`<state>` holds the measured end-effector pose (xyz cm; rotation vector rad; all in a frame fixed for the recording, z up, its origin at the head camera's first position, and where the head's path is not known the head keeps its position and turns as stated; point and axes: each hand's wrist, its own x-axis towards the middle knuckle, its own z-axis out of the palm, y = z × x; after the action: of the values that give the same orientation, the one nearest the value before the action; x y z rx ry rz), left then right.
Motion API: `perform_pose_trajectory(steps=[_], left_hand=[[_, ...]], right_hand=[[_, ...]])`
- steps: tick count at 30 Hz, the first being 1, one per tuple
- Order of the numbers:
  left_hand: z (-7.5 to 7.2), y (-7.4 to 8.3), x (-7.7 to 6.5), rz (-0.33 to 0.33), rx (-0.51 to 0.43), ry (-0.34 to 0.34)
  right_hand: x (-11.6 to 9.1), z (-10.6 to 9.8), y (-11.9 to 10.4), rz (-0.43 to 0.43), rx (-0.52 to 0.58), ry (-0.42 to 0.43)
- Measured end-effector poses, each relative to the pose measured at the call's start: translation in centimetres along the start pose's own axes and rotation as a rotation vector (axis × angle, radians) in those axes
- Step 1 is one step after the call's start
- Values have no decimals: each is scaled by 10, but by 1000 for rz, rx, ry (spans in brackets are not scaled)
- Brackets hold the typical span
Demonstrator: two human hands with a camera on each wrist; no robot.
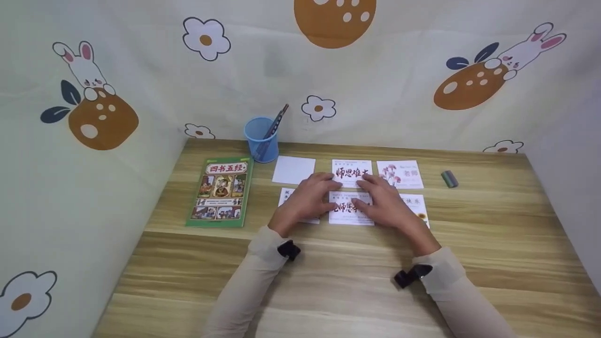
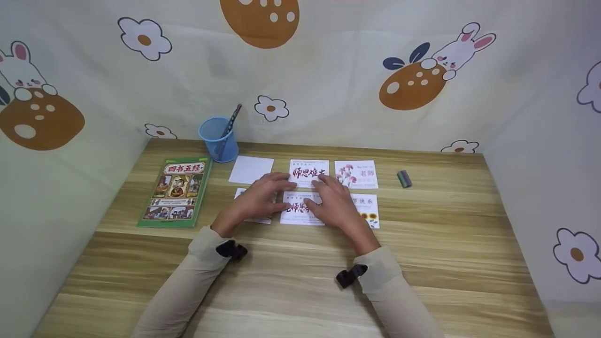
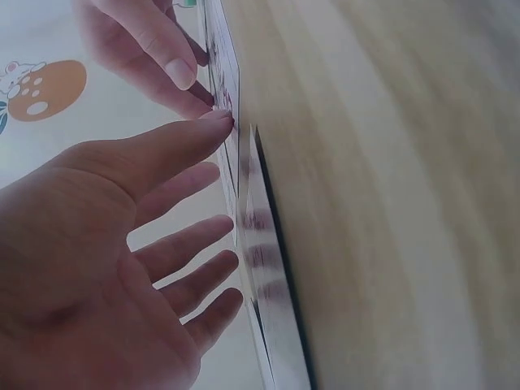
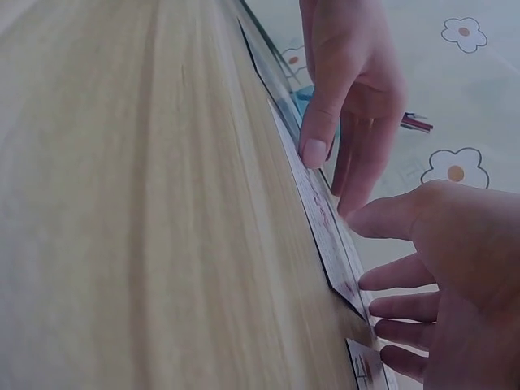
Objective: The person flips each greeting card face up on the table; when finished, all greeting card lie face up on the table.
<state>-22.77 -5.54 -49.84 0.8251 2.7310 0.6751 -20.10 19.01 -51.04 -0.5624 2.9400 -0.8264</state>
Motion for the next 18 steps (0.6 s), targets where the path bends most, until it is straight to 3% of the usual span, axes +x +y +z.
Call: perform_pose_trajectory(steps=[10, 18], left_hand=[[-8, -7, -4, 6, -5, 50], [-28, -45, -31, -80, -46, 174]], right_hand=[[2, 2, 2, 4, 37, 3], [9, 5, -8, -55, 163, 55]])
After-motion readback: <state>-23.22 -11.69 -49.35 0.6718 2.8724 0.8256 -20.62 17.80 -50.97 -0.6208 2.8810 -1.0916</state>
